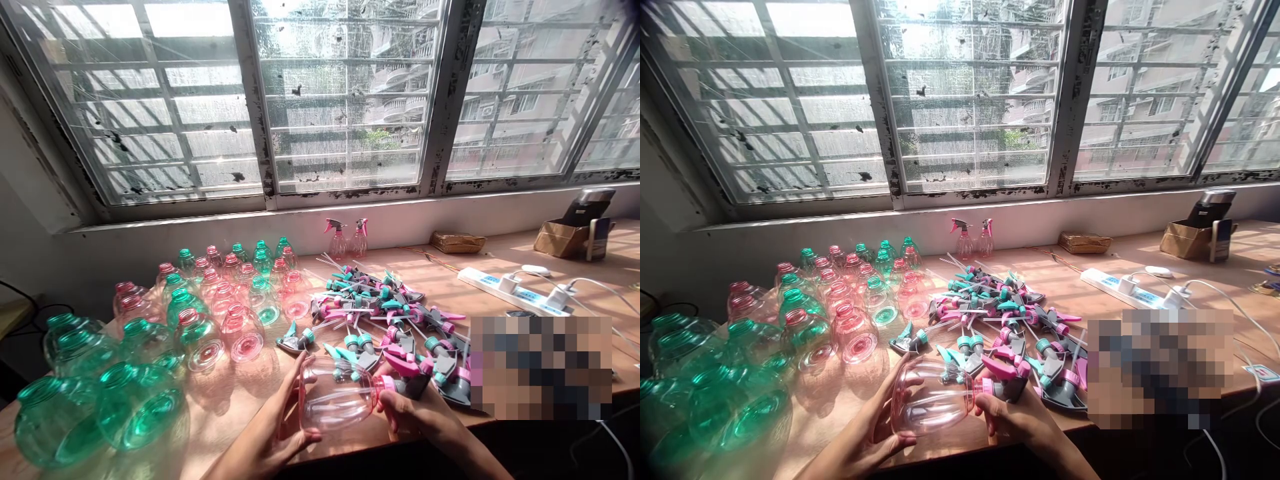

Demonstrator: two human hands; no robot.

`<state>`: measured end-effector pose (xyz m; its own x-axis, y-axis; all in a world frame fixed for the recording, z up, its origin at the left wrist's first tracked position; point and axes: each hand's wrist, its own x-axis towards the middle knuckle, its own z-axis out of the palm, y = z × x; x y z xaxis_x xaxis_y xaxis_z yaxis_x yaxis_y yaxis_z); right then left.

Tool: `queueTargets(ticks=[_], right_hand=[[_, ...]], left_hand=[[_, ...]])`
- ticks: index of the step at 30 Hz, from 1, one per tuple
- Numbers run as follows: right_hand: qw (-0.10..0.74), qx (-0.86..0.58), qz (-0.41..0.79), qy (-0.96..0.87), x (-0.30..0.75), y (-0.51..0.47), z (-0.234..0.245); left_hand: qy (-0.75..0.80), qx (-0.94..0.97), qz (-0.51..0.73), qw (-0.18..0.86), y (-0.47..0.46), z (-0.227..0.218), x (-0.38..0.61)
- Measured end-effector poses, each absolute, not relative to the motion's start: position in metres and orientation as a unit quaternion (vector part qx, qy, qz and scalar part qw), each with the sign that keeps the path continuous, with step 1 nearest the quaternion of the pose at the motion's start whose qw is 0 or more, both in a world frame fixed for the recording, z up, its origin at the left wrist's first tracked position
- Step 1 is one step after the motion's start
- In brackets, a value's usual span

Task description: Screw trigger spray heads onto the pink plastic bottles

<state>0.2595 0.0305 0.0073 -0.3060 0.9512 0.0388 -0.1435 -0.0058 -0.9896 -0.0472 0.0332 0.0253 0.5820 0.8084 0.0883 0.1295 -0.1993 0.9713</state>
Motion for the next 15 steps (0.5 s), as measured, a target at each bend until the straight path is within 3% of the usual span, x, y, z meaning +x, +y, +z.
queueTargets(ticks=[15], right_hand=[[0.476,-0.347,0.618,-0.520,0.254,0.029,0.017]], left_hand=[[0.341,0.736,0.297,0.504,0.034,0.027,-0.048]])
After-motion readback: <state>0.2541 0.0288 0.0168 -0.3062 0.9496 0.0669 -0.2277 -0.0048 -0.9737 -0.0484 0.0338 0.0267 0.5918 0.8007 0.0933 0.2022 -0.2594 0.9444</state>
